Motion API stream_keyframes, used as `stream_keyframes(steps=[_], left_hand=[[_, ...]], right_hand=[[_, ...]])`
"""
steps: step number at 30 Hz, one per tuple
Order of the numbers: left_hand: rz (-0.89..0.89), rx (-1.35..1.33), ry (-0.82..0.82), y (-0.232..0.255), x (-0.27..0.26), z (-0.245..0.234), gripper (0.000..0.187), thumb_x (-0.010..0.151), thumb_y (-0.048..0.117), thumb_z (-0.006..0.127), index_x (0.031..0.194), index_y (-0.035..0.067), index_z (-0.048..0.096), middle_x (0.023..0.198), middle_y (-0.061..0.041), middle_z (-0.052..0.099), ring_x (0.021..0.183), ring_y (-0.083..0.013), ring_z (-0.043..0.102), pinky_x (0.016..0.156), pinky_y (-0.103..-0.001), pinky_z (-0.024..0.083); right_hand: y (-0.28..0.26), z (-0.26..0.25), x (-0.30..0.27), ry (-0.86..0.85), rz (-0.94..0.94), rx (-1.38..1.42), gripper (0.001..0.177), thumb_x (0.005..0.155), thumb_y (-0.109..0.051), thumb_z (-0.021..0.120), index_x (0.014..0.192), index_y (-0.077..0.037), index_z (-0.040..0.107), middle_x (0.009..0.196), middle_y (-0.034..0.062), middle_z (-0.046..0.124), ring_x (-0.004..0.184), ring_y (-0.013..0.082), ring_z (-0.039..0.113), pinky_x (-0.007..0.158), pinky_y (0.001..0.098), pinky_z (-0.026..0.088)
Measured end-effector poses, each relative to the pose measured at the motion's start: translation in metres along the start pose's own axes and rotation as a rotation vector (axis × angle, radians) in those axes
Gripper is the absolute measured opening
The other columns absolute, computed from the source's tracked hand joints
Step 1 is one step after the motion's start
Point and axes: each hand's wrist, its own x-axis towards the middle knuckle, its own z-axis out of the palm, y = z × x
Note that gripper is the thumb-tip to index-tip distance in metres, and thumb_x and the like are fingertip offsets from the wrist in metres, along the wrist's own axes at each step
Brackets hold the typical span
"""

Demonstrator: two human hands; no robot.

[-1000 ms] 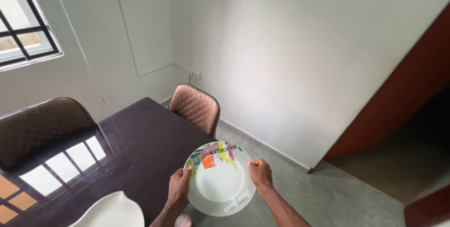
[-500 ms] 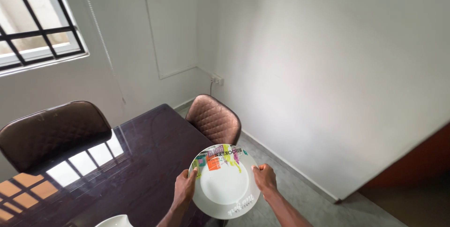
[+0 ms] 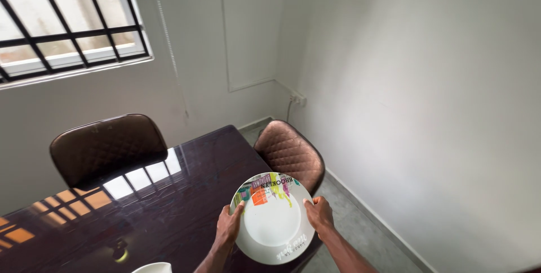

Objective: Placing several decorative or dining plates on a dining table.

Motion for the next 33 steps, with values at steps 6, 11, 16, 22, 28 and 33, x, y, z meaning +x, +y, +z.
stream_keyframes(steps=[6, 11, 16, 22, 28, 33], left_hand=[[-0.051, -0.067, 0.089, 0.0, 0.023, 0.002, 0.077, 0.089, 0.053, 0.061, 0.144, 0.001, 0.05, 0.111, -0.024, 0.073, 0.084, -0.0322, 0.079, 0.081, -0.049, 0.066], [0.019, -0.094, 0.193, -0.031, 0.067, 0.014, 0.074, 0.09, 0.053, 0.065, 0.143, 0.003, 0.053, 0.113, -0.023, 0.074, 0.089, -0.0302, 0.078, 0.084, -0.048, 0.064], [-0.235, -0.138, 0.174, 0.026, 0.067, 0.021, 0.072, 0.093, 0.046, 0.059, 0.153, 0.01, 0.043, 0.118, -0.024, 0.073, 0.088, -0.0344, 0.079, 0.085, -0.05, 0.066], [-0.278, -0.067, 0.262, 0.002, 0.126, 0.033, 0.075, 0.091, 0.038, 0.061, 0.159, 0.013, 0.039, 0.127, -0.02, 0.072, 0.089, -0.0288, 0.08, 0.087, -0.045, 0.064], [-0.384, -0.119, 0.29, -0.017, 0.169, 0.036, 0.08, 0.089, 0.027, 0.06, 0.163, 0.015, 0.031, 0.13, -0.021, 0.07, 0.088, -0.0255, 0.079, 0.085, -0.044, 0.066], [-0.466, -0.161, 0.321, -0.016, 0.19, 0.032, 0.081, 0.09, 0.021, 0.057, 0.164, 0.016, 0.025, 0.137, -0.019, 0.064, 0.09, -0.0223, 0.078, 0.088, -0.042, 0.064]], right_hand=[[-0.014, 0.03, 0.048, -0.108, -0.053, -0.007, 0.042, 0.087, -0.035, 0.073, 0.11, -0.001, 0.067, 0.097, 0.0159, 0.077, 0.085, 0.0282, 0.076, 0.077, 0.042, 0.06], [-0.012, 0.066, 0.101, -0.198, -0.066, -0.042, 0.042, 0.086, -0.034, 0.075, 0.11, 0.0, 0.067, 0.096, 0.0161, 0.078, 0.085, 0.028, 0.076, 0.077, 0.0412, 0.06], [-0.003, 0.096, 0.166, -0.267, -0.107, -0.083, 0.046, 0.085, -0.033, 0.078, 0.114, 0.001, 0.068, 0.099, 0.0147, 0.079, 0.087, 0.0253, 0.076, 0.078, 0.0399, 0.06], [-0.03, 0.12, 0.201, -0.43, 0.075, -0.162, 0.048, 0.088, -0.031, 0.075, 0.124, -0.001, 0.066, 0.107, 0.0143, 0.078, 0.089, 0.0233, 0.076, 0.08, 0.038, 0.06], [-0.034, 0.161, 0.24, -0.522, 0.131, -0.178, 0.053, 0.09, -0.029, 0.074, 0.133, 0.0, 0.059, 0.109, 0.0169, 0.078, 0.09, 0.0265, 0.077, 0.08, 0.0386, 0.06], [-0.043, 0.19, 0.256, -0.617, 0.147, -0.178, 0.056, 0.091, -0.031, 0.071, 0.137, -0.001, 0.057, 0.108, 0.0165, 0.079, 0.088, 0.0262, 0.078, 0.08, 0.0387, 0.06]])
